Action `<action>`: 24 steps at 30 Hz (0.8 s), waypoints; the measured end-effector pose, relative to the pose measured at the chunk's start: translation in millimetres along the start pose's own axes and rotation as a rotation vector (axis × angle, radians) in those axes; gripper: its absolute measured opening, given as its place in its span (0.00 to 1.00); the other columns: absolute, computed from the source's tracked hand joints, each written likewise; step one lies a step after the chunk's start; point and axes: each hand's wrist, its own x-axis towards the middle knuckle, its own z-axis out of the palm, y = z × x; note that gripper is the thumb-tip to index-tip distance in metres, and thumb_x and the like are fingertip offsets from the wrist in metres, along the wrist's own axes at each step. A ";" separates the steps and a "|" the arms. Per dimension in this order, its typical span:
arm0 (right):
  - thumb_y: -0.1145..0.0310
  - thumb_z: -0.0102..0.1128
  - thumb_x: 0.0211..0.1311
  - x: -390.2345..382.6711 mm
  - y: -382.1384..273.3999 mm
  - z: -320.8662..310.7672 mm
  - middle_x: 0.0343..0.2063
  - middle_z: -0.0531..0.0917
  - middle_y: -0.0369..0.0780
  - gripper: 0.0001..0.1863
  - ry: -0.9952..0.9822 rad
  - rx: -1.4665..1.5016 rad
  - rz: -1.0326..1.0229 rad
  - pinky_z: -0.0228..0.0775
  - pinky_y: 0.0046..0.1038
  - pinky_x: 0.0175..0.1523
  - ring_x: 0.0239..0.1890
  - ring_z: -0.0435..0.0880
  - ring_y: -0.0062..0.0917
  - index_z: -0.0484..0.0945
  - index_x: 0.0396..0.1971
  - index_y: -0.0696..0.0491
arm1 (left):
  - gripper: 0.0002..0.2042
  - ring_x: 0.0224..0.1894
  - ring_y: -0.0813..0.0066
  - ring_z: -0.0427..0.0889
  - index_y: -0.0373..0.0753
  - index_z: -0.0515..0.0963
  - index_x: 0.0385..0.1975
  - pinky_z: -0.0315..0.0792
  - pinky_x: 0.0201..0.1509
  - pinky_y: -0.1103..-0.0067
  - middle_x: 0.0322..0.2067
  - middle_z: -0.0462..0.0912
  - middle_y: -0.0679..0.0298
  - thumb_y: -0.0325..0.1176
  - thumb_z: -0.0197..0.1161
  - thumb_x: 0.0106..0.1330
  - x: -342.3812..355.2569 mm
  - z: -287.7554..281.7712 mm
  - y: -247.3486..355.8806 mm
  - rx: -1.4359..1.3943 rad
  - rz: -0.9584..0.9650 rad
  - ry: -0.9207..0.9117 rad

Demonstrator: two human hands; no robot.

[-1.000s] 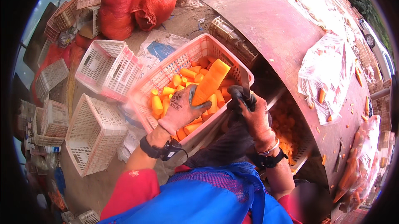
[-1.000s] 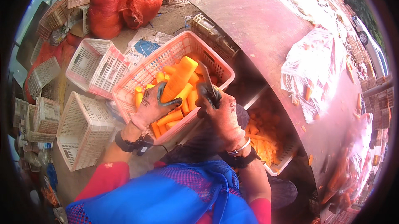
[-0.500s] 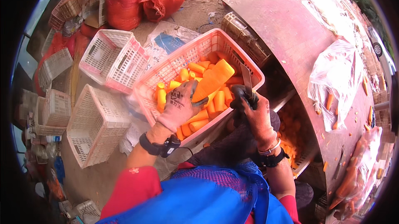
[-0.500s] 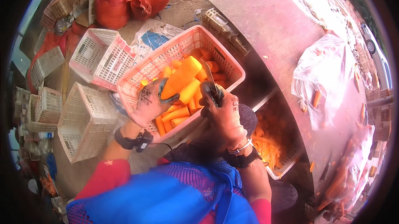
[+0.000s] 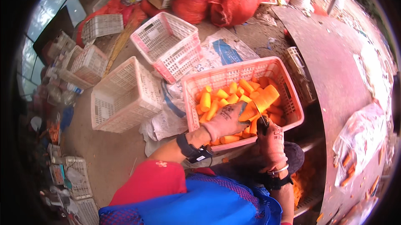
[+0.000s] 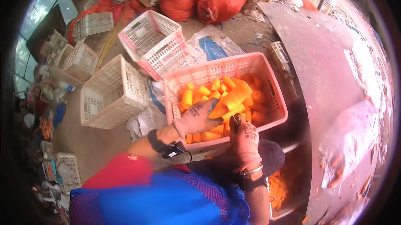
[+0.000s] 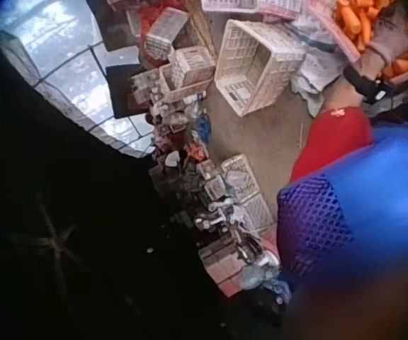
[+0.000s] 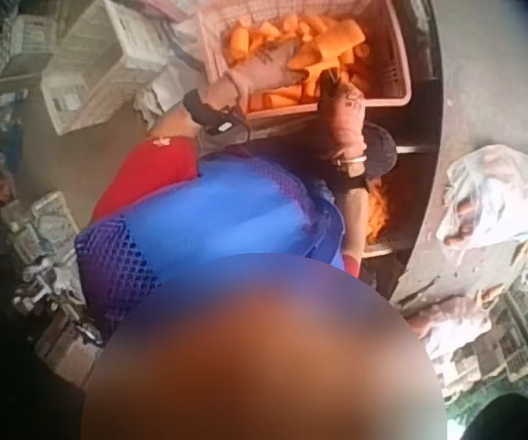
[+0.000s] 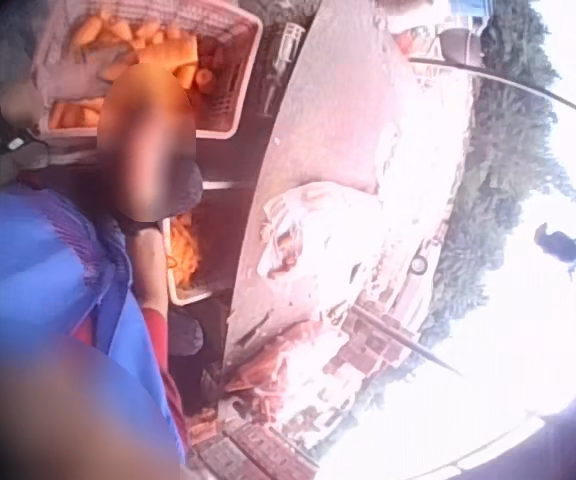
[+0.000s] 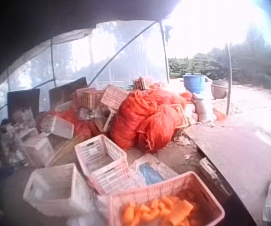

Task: The person peels a carrot by hand using a knife, places the peeled carrot into a basket, and removes a new one from a plastic bag on the table.

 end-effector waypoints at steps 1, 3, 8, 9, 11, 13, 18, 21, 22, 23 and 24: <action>0.63 0.49 0.63 2.8 6.2 4.3 0.17 0.76 0.48 0.14 -0.093 0.123 0.098 0.67 0.37 0.28 0.23 0.78 0.44 0.73 0.25 0.58 | 0.30 0.40 0.46 0.76 0.30 0.65 0.49 0.70 0.44 0.62 0.35 0.77 0.44 0.43 0.67 0.52 4.1 -7.1 7.6 0.014 -0.045 -0.068; 0.63 0.51 0.61 6.7 5.4 15.5 0.17 0.78 0.48 0.13 -0.093 0.023 0.054 0.69 0.36 0.27 0.22 0.79 0.43 0.73 0.25 0.58 | 0.30 0.41 0.46 0.76 0.30 0.64 0.50 0.69 0.45 0.62 0.35 0.77 0.44 0.43 0.66 0.52 -2.4 -8.2 1.5 0.047 -0.133 -0.110; 0.63 0.53 0.59 24.9 9.9 44.1 0.24 0.80 0.49 0.11 0.010 -0.029 -0.144 0.71 0.40 0.34 0.30 0.80 0.44 0.77 0.30 0.56 | 0.30 0.20 0.78 0.75 0.33 0.61 0.54 0.68 0.21 0.80 0.29 0.76 0.61 0.31 0.67 0.52 -13.6 -41.4 21.8 -0.839 -0.651 -0.372; 0.65 0.55 0.56 25.8 4.6 47.7 0.25 0.80 0.49 0.10 -0.034 0.024 -0.151 0.71 0.40 0.33 0.31 0.80 0.44 0.77 0.30 0.56 | 0.31 0.20 0.78 0.75 0.33 0.61 0.54 0.67 0.21 0.81 0.29 0.76 0.61 0.32 0.67 0.52 -22.3 -30.0 6.2 -0.944 -0.613 -0.333; 0.69 0.60 0.49 30.6 3.1 55.5 0.27 0.81 0.48 0.10 -0.193 0.069 -0.102 0.72 0.39 0.34 0.31 0.81 0.43 0.77 0.31 0.57 | 0.31 0.21 0.78 0.75 0.33 0.61 0.55 0.67 0.22 0.81 0.30 0.76 0.61 0.32 0.68 0.52 -32.8 -22.4 -7.3 -1.047 -0.572 -0.289; 0.70 0.62 0.47 32.9 9.9 56.3 0.26 0.81 0.48 0.10 -0.328 -0.077 -0.214 0.72 0.39 0.33 0.30 0.81 0.44 0.77 0.31 0.56 | 0.30 0.29 0.69 0.79 0.32 0.62 0.53 0.72 0.31 0.75 0.35 0.77 0.55 0.33 0.67 0.51 -37.8 -34.0 -0.1 -0.924 -0.684 -0.312; 0.74 0.63 0.42 22.7 11.9 62.7 0.20 0.81 0.46 0.09 -0.548 -0.108 -0.018 0.74 0.38 0.29 0.26 0.82 0.40 0.78 0.27 0.52 | 0.32 0.50 0.48 0.72 0.31 0.64 0.52 0.66 0.55 0.66 0.45 0.74 0.42 0.39 0.66 0.47 -43.8 4.7 -30.6 -0.077 -0.390 -0.277; 0.70 0.64 0.41 31.8 10.1 66.9 0.19 0.80 0.46 0.08 -0.691 -0.224 -0.216 0.73 0.38 0.30 0.24 0.81 0.40 0.78 0.25 0.55 | 0.30 0.45 0.62 0.77 0.32 0.63 0.53 0.71 0.48 0.70 0.42 0.76 0.49 0.35 0.67 0.50 -45.1 -2.4 -27.8 -0.259 -0.489 -0.242; 0.69 0.65 0.40 34.4 8.5 64.9 0.21 0.80 0.46 0.10 -0.729 -0.223 -0.273 0.73 0.39 0.31 0.25 0.80 0.41 0.78 0.27 0.54 | 0.29 0.42 0.68 0.79 0.32 0.63 0.54 0.73 0.45 0.73 0.40 0.78 0.53 0.32 0.67 0.52 -44.9 -9.7 -17.2 -0.401 -0.603 -0.260; 0.69 0.61 0.46 36.3 6.0 65.8 0.19 0.79 0.43 0.09 -0.774 -0.043 -0.154 0.68 0.35 0.27 0.22 0.77 0.36 0.77 0.29 0.54 | 0.28 0.40 0.72 0.80 0.32 0.63 0.54 0.74 0.42 0.75 0.39 0.78 0.56 0.30 0.67 0.53 -57.1 5.0 -37.0 -0.530 -0.548 -0.234; 0.68 0.58 0.52 33.8 0.1 62.2 0.17 0.77 0.40 0.08 -0.830 0.379 0.184 0.64 0.31 0.23 0.18 0.75 0.31 0.77 0.31 0.55 | 0.27 0.38 0.73 0.80 0.32 0.64 0.53 0.75 0.41 0.77 0.38 0.79 0.58 0.28 0.67 0.54 -66.1 22.5 -56.5 -0.531 -0.425 -0.066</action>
